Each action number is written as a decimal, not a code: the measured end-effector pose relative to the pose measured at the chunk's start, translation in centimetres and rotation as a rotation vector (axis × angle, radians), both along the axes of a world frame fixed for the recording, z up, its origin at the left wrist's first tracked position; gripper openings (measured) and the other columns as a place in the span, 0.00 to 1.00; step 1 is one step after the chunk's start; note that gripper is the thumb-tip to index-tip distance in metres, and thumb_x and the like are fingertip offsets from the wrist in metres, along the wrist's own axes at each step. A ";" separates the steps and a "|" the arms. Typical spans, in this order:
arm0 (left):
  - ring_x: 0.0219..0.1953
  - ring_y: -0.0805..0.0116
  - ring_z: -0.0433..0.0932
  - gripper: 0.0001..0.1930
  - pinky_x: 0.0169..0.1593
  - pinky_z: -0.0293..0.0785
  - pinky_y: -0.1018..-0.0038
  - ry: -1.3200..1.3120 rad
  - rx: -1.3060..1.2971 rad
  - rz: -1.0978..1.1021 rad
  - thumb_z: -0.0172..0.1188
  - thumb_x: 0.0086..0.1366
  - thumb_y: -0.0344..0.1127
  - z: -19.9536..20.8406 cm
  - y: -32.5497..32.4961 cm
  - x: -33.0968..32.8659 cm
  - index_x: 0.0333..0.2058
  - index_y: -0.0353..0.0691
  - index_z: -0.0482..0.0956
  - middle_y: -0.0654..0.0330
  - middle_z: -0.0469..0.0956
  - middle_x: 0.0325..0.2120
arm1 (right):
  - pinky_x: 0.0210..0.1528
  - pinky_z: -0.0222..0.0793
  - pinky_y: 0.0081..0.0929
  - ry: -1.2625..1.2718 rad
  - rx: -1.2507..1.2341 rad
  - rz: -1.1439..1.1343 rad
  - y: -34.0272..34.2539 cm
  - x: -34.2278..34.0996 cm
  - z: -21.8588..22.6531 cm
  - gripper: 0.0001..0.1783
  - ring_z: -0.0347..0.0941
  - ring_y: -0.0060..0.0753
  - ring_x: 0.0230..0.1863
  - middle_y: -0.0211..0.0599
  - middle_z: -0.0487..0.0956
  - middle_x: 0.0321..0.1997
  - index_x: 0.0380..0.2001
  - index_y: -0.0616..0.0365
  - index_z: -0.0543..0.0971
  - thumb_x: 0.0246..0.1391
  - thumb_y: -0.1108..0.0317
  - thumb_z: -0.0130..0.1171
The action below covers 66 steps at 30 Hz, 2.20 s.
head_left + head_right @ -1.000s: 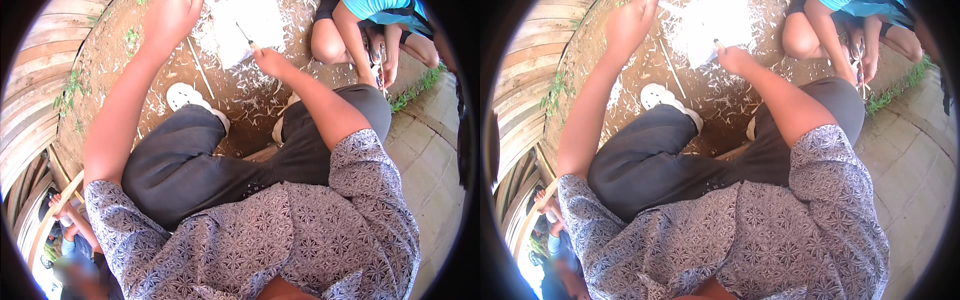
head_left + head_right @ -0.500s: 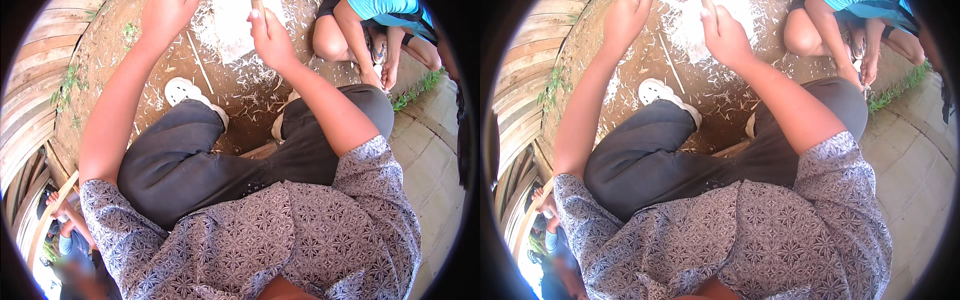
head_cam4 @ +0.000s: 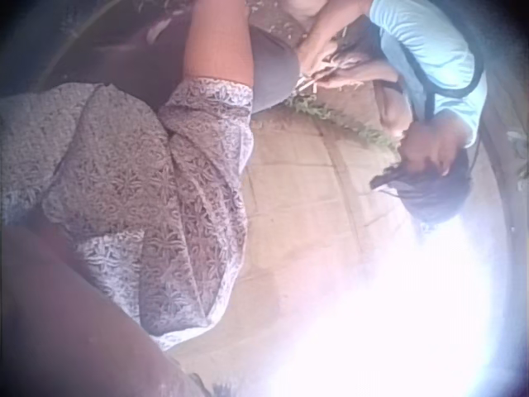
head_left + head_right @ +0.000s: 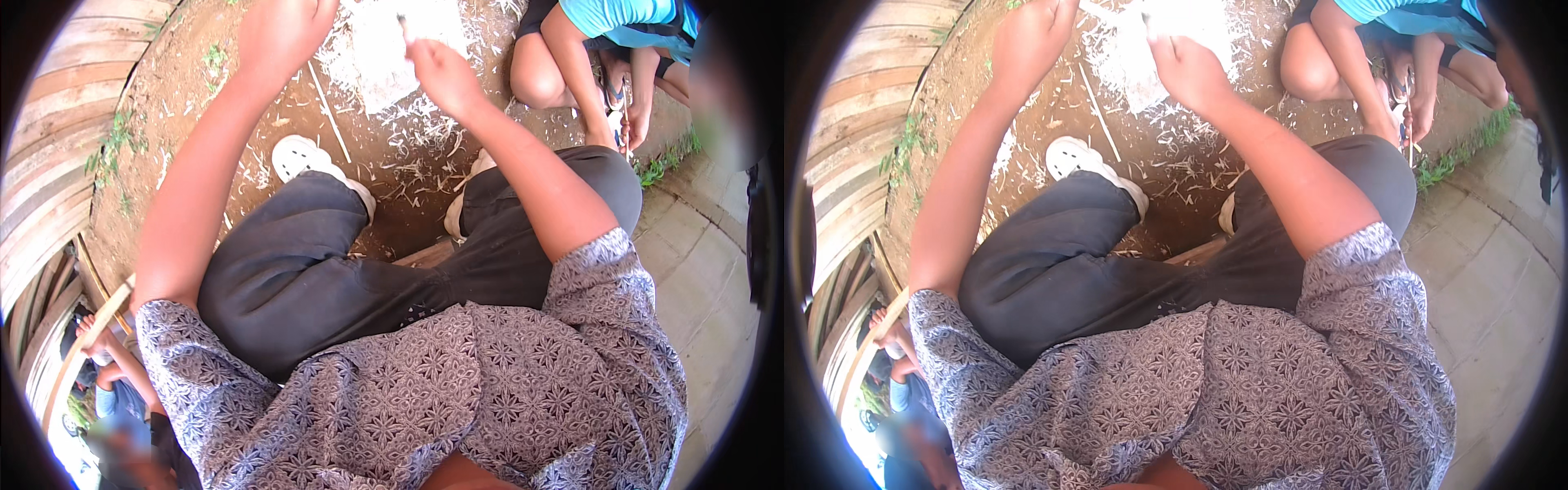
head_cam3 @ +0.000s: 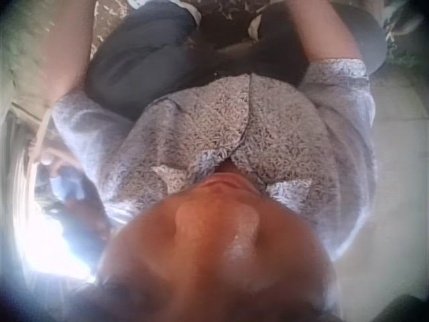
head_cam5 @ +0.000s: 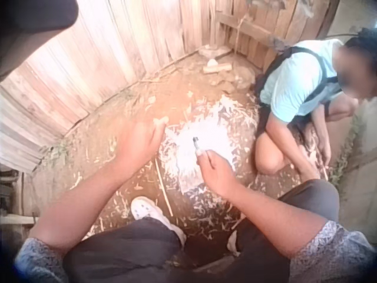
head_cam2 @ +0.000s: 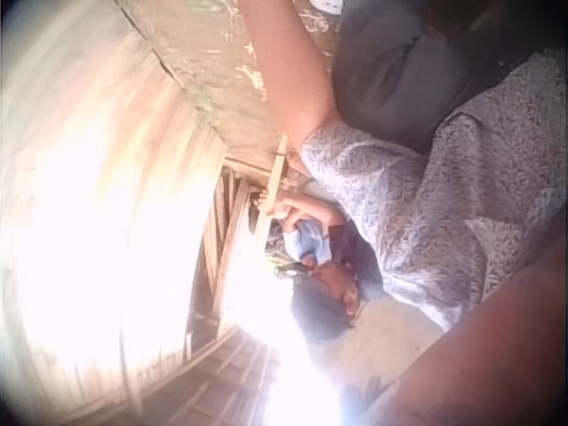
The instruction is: The person sits on the ground and uses a knife to shave thin strips from a piece of bamboo held in their left hand. They repeatedly scrape the bamboo to create fine shavings that accumulate on the ground.
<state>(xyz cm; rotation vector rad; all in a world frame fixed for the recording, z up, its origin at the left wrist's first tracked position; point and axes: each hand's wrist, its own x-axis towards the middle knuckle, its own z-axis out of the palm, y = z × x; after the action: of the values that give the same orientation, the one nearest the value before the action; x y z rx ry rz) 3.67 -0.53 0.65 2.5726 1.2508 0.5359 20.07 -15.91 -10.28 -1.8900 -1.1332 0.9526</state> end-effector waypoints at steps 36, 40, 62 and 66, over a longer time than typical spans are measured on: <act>0.33 0.38 0.82 0.13 0.37 0.76 0.47 0.264 -0.097 -0.196 0.48 0.73 0.42 2.6 -0.1 -2.9 0.42 0.36 0.66 0.42 0.81 0.27 | 0.32 0.69 0.29 0.239 0.425 0.020 -0.3 -1.6 9.3 0.19 0.70 0.22 0.27 0.31 0.74 0.27 0.57 0.60 0.72 0.74 0.60 0.42; 0.32 0.37 0.81 0.13 0.37 0.76 0.46 0.315 -0.129 -0.270 0.48 0.73 0.41 3.4 0.2 -3.1 0.42 0.34 0.64 0.41 0.81 0.27 | 0.37 0.70 0.32 0.054 -0.110 0.033 -0.8 -3.5 8.2 0.22 0.72 0.28 0.30 0.37 0.76 0.27 0.50 0.62 0.77 0.74 0.54 0.43; 0.30 0.42 0.82 0.08 0.33 0.77 0.50 0.262 -0.090 -0.427 0.42 0.71 0.31 3.1 -0.9 -1.2 0.42 0.32 0.66 0.42 0.80 0.24 | 0.54 0.70 0.48 -0.306 -0.120 0.112 -2.0 -2.5 5.9 0.21 0.78 0.60 0.48 0.63 0.80 0.44 0.51 0.68 0.72 0.73 0.57 0.45; 0.31 0.44 0.83 0.09 0.33 0.78 0.51 0.255 -0.139 -0.345 0.39 0.72 0.30 3.3 0.3 -0.7 0.42 0.31 0.67 0.44 0.81 0.25 | 0.40 0.71 0.45 -0.251 -0.071 0.099 -2.4 -2.2 5.4 0.19 0.77 0.51 0.33 0.55 0.78 0.29 0.40 0.65 0.74 0.72 0.56 0.49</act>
<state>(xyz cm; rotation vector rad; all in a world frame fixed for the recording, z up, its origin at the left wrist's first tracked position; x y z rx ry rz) 2.96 -0.22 3.91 2.7116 0.8424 0.0528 17.90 -18.28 -4.86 -2.0709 -1.3664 0.8344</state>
